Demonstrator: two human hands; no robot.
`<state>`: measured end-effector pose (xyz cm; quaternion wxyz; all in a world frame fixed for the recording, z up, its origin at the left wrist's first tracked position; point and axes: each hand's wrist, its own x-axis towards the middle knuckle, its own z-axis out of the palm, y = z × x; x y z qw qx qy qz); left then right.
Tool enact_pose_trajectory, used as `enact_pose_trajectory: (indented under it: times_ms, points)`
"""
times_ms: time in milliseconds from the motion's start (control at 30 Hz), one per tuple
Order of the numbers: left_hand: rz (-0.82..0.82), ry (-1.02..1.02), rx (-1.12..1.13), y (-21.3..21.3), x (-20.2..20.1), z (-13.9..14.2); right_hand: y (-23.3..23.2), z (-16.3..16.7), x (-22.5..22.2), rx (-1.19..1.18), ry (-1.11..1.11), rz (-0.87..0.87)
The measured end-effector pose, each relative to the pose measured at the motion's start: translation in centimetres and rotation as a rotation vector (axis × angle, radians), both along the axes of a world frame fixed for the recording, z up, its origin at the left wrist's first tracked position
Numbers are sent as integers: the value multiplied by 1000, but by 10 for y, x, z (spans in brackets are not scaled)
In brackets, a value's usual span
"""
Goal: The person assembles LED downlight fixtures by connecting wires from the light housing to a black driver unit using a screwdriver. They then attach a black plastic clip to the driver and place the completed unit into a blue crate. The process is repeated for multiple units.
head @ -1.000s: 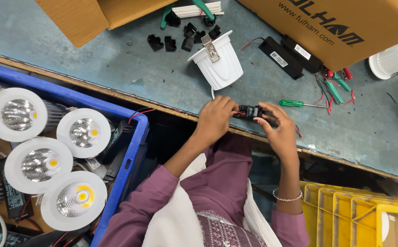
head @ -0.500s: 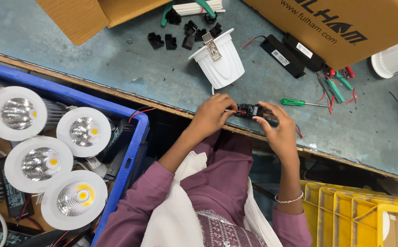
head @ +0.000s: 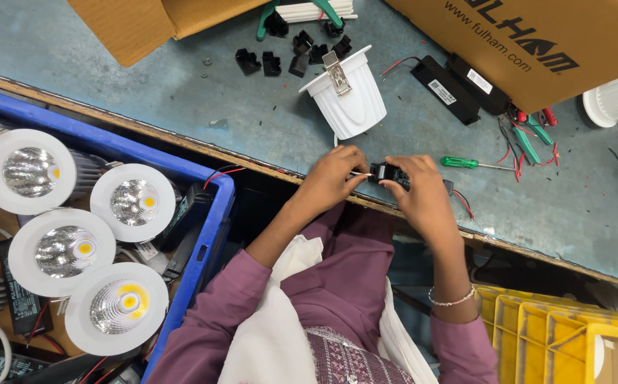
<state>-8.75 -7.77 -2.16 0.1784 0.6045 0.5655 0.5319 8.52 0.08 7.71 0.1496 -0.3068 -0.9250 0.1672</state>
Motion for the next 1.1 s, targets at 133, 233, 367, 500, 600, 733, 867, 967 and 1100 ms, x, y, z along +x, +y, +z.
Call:
enact_pose_trajectory:
  times_ms: [133, 233, 367, 500, 600, 733, 867, 967, 1100]
  points:
    - [22, -9, 13, 1, 1, 3, 8, 8, -7, -27, -93, -41]
    - [78, -3, 42, -1, 7, 6, 15, 12, -14, -57, -169, -78]
    - [114, -13, 36, -1, 11, 10, 22, 12, -20, -55, -253, -127]
    - [87, -6, 25, 0, 11, 13, 26, 7, -18, -89, -242, -109]
    - [52, 25, 15, -3, 10, 13, 12, -4, -9, 10, -161, -149]
    - [69, 56, 10, -8, 15, 14, -12, -22, 5, 159, 11, -115]
    - [142, 46, 28, -8, 32, 14, -34, -34, 21, 307, 202, -49]
    - [144, 39, -77, -2, 41, 11, -41, -43, 25, 394, 277, -35]
    - [171, 32, -110, 6, 51, 2, -32, -48, 33, 394, 260, -16]
